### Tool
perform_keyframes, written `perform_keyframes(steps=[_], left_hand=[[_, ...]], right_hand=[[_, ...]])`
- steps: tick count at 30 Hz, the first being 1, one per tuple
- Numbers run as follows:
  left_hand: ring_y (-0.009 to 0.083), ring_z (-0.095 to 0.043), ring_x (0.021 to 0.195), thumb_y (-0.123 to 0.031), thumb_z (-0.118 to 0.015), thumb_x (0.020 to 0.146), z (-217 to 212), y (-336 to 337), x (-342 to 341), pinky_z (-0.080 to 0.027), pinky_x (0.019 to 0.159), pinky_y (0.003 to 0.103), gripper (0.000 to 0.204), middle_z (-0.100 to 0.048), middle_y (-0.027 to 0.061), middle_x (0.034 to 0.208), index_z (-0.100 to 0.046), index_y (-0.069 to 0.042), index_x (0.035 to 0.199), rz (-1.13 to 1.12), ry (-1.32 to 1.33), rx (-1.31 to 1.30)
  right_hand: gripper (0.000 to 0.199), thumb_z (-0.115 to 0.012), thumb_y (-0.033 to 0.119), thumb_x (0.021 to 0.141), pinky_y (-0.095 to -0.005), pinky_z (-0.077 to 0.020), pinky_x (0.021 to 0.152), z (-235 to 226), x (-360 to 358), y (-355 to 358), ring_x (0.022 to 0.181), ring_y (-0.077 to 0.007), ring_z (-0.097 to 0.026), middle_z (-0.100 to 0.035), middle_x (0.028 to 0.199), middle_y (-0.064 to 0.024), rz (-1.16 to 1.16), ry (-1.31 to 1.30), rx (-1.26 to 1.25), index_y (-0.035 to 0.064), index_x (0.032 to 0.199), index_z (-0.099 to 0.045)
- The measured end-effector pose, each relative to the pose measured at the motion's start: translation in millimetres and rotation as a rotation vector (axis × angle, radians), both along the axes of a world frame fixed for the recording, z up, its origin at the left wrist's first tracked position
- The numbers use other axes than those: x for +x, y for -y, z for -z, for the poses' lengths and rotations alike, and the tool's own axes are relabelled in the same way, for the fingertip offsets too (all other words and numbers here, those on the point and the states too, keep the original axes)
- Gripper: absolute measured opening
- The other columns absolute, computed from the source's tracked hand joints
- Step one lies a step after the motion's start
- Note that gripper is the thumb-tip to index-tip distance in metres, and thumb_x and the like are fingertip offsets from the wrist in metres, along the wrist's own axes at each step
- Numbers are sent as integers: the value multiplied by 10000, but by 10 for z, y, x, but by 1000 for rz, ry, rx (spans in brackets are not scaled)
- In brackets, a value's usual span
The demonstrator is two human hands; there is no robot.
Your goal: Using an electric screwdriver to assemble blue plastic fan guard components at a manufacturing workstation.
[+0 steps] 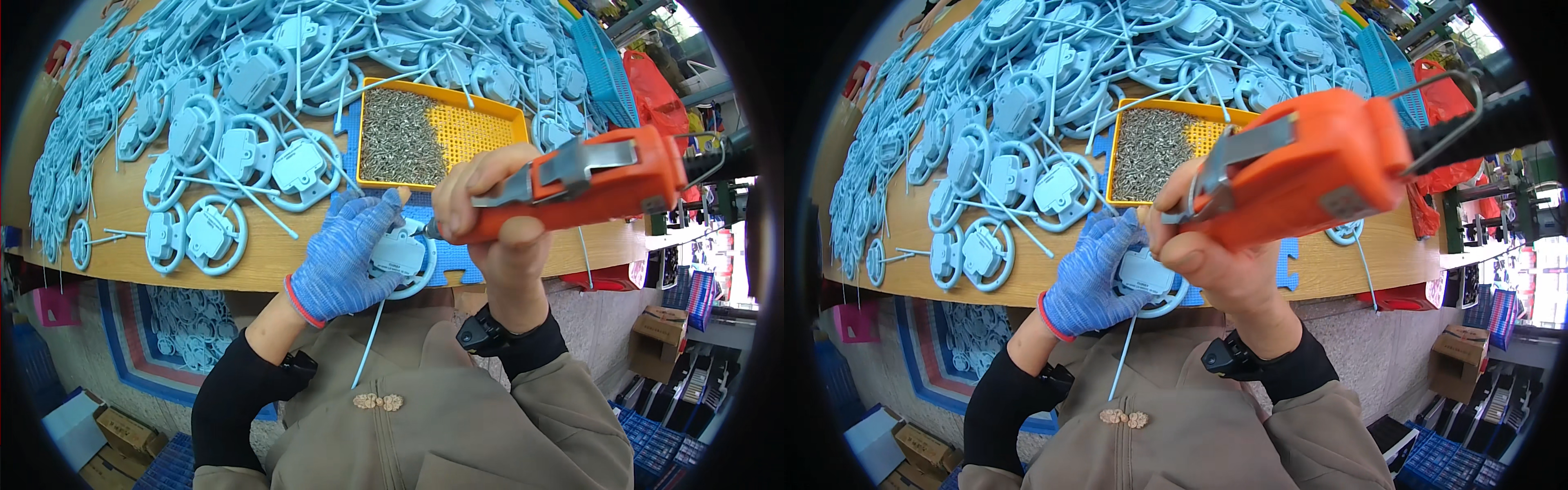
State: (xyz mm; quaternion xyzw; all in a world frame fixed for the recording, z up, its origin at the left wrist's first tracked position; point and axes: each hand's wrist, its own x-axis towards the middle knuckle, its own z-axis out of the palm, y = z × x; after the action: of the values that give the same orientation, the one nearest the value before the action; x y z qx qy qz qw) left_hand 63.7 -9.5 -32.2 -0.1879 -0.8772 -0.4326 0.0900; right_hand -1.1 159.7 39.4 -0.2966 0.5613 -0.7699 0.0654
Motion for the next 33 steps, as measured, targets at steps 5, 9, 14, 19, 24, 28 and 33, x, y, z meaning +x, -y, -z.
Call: perform_keyframes(steps=[5,9,14,19,24,28,33], left_hand=[[334,-522,1042,-210,-802,597,19,12,14,-380,969,422,891,-593,114,1062,-402,-33,1373,27,-8,-4],[334,-529,1045,-217,-798,605,23,24,11,-358,991,435,875,-589,124,1068,-410,-36,1368,31,50,-21],[362,-519,1069,-231,-792,617,50,36,-16,-333,1016,452,847,-580,141,1090,-421,-29,1352,54,20,0],[366,-511,1096,-239,-785,625,77,74,-38,-317,1033,459,776,-570,159,1118,-463,-21,1296,82,58,6],[367,-532,1010,-234,-753,664,1,116,-19,-387,910,468,644,-576,171,1044,-507,-32,1224,122,12,-24],[364,-540,974,-227,-737,676,-28,115,44,-416,840,455,618,-575,168,1013,-495,-51,1217,109,-80,85],[367,-541,1020,-118,-713,699,-376,502,570,-440,871,449,551,-574,159,1081,-510,-25,1202,-20,-13,-267]], right_hand=[[572,-685,546,777,-294,-423,506,75,71,73,556,-165,-510,-528,657,-66,20,29,3,43,968,-491],[568,-689,546,774,-291,-425,507,77,78,91,559,-165,-513,-525,649,-63,-6,65,11,46,960,-493],[545,-702,523,774,-282,-423,507,97,68,132,567,-165,-517,-528,645,-60,-24,63,18,50,938,-485],[524,-726,483,770,-278,-413,506,150,83,161,571,-163,-511,-528,646,-60,-3,32,78,51,938,-481],[501,-721,468,785,-276,-400,501,211,91,183,572,-161,-501,-523,653,-59,-48,64,85,61,958,-484],[514,-670,537,796,-287,-415,514,195,44,216,569,-157,-494,-488,648,-26,-69,101,-27,87,968,-493],[571,-603,636,783,-248,-349,526,-12,-19,-6,543,-84,-430,-456,653,29,-35,-34,-133,98,937,-489]])
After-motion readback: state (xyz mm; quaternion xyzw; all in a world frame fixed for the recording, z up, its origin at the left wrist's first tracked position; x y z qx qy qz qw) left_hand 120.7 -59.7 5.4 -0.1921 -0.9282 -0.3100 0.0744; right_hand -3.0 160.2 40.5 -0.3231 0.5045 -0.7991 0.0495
